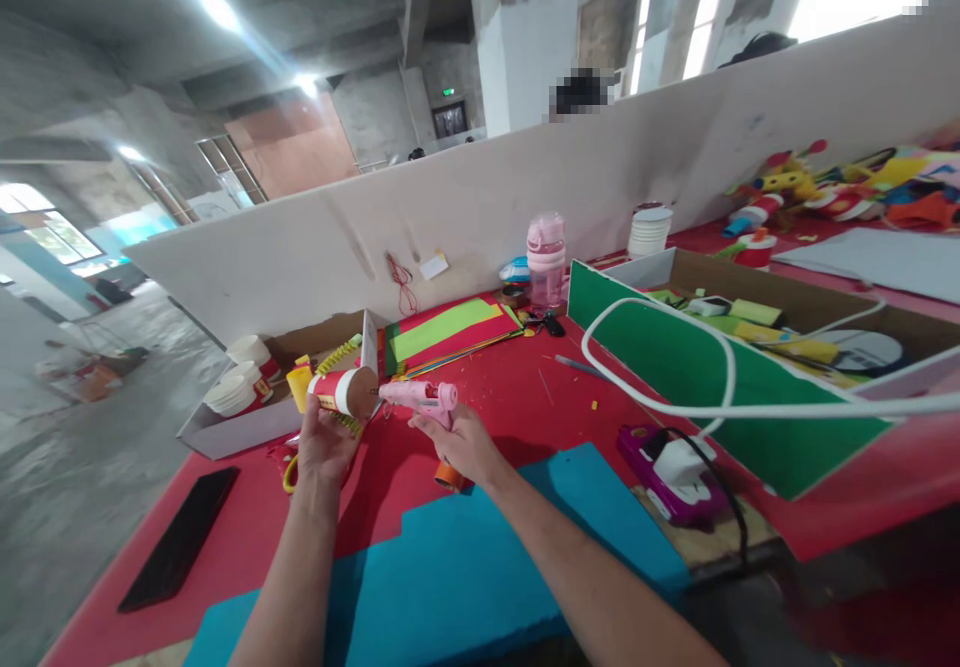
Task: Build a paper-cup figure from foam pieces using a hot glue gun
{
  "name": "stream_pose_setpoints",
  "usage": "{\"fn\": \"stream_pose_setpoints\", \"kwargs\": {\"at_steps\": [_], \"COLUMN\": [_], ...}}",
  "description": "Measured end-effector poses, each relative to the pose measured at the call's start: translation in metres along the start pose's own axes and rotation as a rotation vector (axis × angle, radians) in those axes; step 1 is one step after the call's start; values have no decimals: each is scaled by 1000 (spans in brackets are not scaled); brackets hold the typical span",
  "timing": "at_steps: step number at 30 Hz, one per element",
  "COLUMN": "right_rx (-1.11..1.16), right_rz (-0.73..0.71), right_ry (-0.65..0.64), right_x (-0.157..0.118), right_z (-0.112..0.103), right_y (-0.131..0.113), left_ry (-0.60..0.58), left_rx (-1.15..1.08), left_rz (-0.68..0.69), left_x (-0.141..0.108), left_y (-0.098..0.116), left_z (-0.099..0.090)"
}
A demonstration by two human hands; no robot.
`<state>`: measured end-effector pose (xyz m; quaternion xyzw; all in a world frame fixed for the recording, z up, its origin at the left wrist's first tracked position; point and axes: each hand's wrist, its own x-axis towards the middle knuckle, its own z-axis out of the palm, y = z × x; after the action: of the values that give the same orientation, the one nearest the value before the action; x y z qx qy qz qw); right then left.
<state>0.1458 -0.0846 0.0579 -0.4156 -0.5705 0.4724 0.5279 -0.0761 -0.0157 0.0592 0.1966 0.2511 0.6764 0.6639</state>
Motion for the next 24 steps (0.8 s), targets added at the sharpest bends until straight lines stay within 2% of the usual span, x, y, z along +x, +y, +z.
{"fn": "stream_pose_setpoints", "kwargs": {"at_steps": [11, 16, 24], "right_rx": [3, -8, 93], "right_rz": [0, -5, 29], "right_ry": [6, -18, -6], "right_x": [1, 1, 0], "right_z": [-1, -1, 0], "right_y": [2, 3, 3], "left_ry": [-36, -5, -20], "left_rx": [-17, -13, -1], "left_rz": [0, -3, 0], "left_x": [-2, -5, -5], "left_y": [-2, -3, -4], "left_z": [2, 8, 8]}}
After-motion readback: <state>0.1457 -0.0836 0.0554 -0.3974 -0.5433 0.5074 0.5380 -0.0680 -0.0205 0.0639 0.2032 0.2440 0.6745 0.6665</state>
